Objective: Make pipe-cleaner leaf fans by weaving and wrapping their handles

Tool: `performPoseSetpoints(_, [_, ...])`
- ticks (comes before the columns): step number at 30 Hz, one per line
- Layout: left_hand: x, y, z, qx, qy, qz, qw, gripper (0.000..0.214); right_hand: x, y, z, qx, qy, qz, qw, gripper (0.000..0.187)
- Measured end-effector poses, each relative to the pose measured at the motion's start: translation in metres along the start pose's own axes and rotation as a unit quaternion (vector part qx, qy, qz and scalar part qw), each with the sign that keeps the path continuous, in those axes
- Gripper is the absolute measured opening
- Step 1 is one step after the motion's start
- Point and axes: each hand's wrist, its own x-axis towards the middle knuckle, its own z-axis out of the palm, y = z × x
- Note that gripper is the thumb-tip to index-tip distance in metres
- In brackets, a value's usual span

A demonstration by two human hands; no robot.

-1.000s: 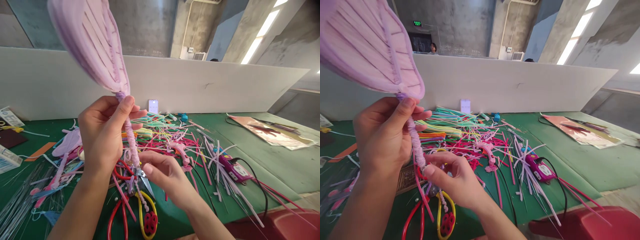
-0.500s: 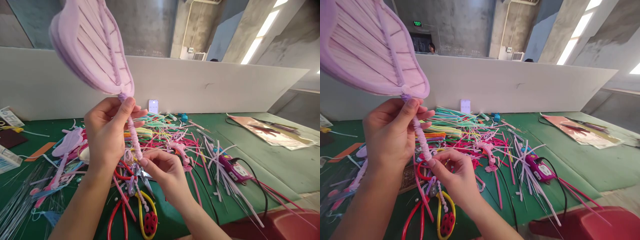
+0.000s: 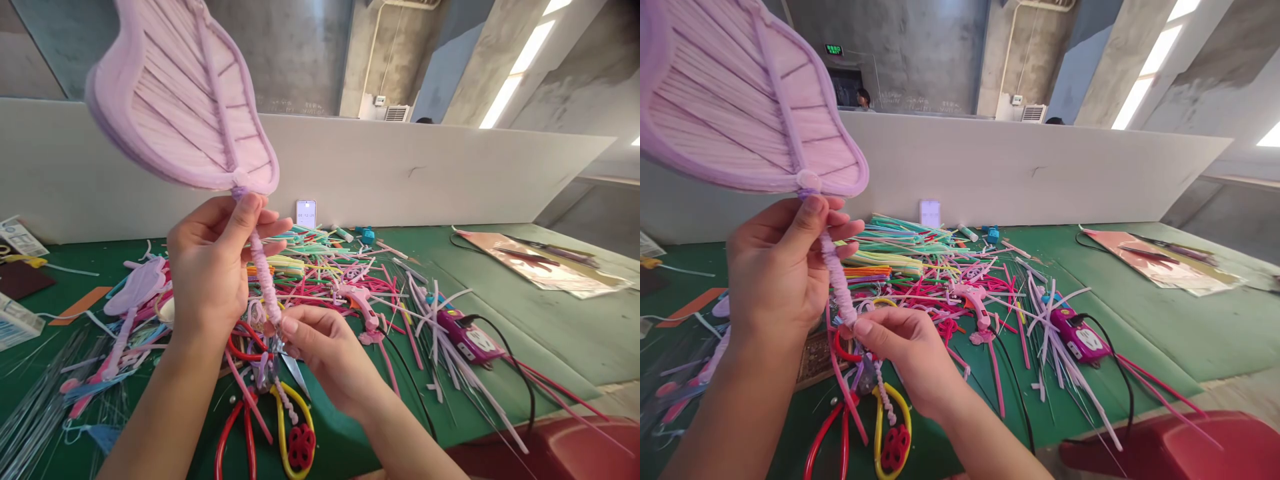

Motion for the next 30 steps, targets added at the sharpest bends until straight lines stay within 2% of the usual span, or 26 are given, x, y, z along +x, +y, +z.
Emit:
performPoseSetpoints(9, [-0.0021, 0.0016, 0.0034, -0.015, -0.005, -0.009, 1.0, 0.012, 0.0003, 0.0012, 0.0014, 0.014, 0.007, -0.002, 1.0, 0.021])
performPoseSetpoints(13, [0.0021, -0.0017, -0.0001, -0.021, 0.001, -0.011, 1.0, 0.012, 0.0018, 0.0027, -0.0035, 0.048, -0.037, 0.033, 0.998, 0.04])
performPoseSetpoints(15, [0.0046, -0.0034, -0.002, -0.024, 0.005, -0.014, 1.0, 0.012, 0.0021, 0.0027, -0.0052, 0.062, -0.027, 0.039, 0.997, 0.043])
performPoseSetpoints(22, [0.0047, -0.004, -0.0001, -0.032, -0.001, -0.032, 0.999, 0.011, 0.0035, -0.0002, 0.0016, 0.042, -0.006, 0.01, 0.999, 0.022])
performPoseSetpoints(26, [0.0023, -0.0037, 0.0023, -0.044, -0.011, -0.036, 0.998, 0.012, 0.0042, 0.0009, 0.0042, 0.044, 0.01, -0.004, 0.999, 0.02])
performPoseSetpoints(30, [0.0019, -0.0034, 0.0026, -0.042, -0.007, -0.031, 0.999, 0.011, 0.0032, 0.0014, 0.0035, 0.019, -0.001, -0.013, 1.0, 0.022])
